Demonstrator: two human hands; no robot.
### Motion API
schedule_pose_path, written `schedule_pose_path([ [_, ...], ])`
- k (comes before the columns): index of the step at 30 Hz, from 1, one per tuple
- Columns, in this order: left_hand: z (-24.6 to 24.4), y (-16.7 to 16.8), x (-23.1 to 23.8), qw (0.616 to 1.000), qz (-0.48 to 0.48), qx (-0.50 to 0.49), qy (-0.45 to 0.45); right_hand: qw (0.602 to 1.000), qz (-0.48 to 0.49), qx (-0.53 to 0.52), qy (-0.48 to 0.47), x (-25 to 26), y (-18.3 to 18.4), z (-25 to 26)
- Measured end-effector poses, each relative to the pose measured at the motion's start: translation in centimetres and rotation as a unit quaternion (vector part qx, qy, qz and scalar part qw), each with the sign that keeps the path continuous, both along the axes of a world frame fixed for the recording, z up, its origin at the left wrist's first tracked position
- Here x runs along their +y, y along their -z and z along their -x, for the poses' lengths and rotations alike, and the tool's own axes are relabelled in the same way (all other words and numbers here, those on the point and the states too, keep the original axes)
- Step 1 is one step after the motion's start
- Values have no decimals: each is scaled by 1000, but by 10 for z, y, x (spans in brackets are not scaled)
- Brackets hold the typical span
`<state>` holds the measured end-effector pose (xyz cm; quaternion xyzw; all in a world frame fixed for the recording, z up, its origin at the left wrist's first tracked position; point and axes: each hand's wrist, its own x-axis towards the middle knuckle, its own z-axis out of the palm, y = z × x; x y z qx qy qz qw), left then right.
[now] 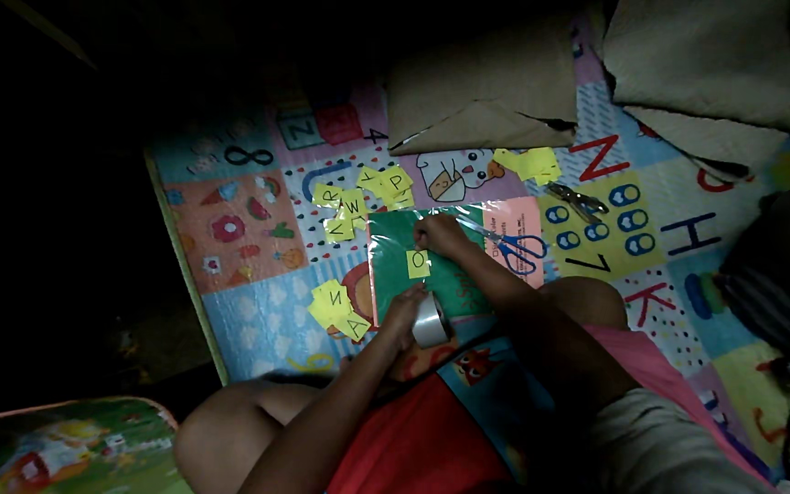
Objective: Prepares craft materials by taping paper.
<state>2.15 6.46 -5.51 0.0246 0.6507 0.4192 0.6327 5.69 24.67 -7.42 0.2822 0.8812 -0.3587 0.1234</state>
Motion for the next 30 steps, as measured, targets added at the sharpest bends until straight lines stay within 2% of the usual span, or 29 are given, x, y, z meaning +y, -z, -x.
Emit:
schedule_pose_path([
  [26,-2,3,-1,1000,-6,11,3,1000,-16,20,-5,-3,7,-2],
  [30,-3,2,-2,1000,-9,14,7,1000,18,23,-7,2,4,-3],
])
